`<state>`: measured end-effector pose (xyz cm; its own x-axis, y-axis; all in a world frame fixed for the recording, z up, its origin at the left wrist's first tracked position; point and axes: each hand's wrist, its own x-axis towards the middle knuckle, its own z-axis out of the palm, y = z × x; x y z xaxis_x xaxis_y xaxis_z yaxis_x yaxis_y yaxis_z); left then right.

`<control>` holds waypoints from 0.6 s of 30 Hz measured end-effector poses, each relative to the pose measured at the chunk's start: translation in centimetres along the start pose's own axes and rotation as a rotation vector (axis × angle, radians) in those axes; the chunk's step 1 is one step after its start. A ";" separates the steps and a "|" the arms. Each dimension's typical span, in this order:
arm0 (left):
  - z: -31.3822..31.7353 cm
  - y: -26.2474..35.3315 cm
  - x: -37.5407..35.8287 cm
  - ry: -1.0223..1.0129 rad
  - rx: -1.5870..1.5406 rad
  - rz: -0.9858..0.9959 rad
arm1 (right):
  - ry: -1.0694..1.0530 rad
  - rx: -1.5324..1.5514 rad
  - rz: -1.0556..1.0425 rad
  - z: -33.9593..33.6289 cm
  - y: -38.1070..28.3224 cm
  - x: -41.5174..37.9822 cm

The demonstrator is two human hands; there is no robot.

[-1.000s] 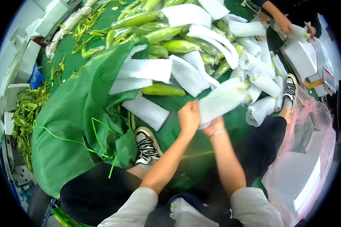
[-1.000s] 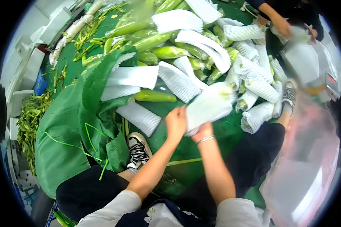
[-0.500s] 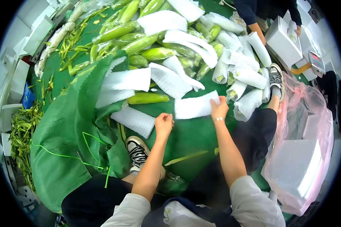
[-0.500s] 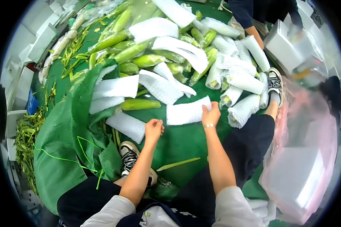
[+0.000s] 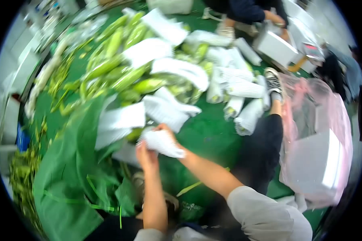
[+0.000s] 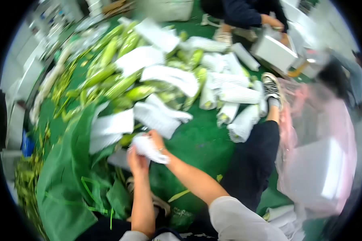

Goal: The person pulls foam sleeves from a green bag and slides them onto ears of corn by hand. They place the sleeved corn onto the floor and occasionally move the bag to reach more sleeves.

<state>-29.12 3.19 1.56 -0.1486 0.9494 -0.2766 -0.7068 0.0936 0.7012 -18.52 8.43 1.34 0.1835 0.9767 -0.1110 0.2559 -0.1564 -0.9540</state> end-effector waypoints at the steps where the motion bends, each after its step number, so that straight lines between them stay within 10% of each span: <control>1: -0.3 0.4 0.9 0.087 0.031 0.059 | 0.025 0.059 0.038 0.2 -1.0 1.5; 3: 1.0 1.3 2.8 0.182 0.041 0.190 | -0.239 0.648 0.325 -0.1 -2.4 4.9; 8: 0.0 -4.9 8.0 0.520 0.410 0.375 | -0.174 -0.562 -0.124 -1.3 -0.9 5.6; 18: 2.6 -1.2 -4.3 -0.091 1.063 0.043 | -0.349 -0.212 -0.201 -8.7 -9.7 -8.1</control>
<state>-25.85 -0.22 3.62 -0.0753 0.9728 -0.2188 0.2705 0.2312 0.9346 -14.27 0.80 13.95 -0.2111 0.9761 -0.0510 0.4487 0.0504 -0.8923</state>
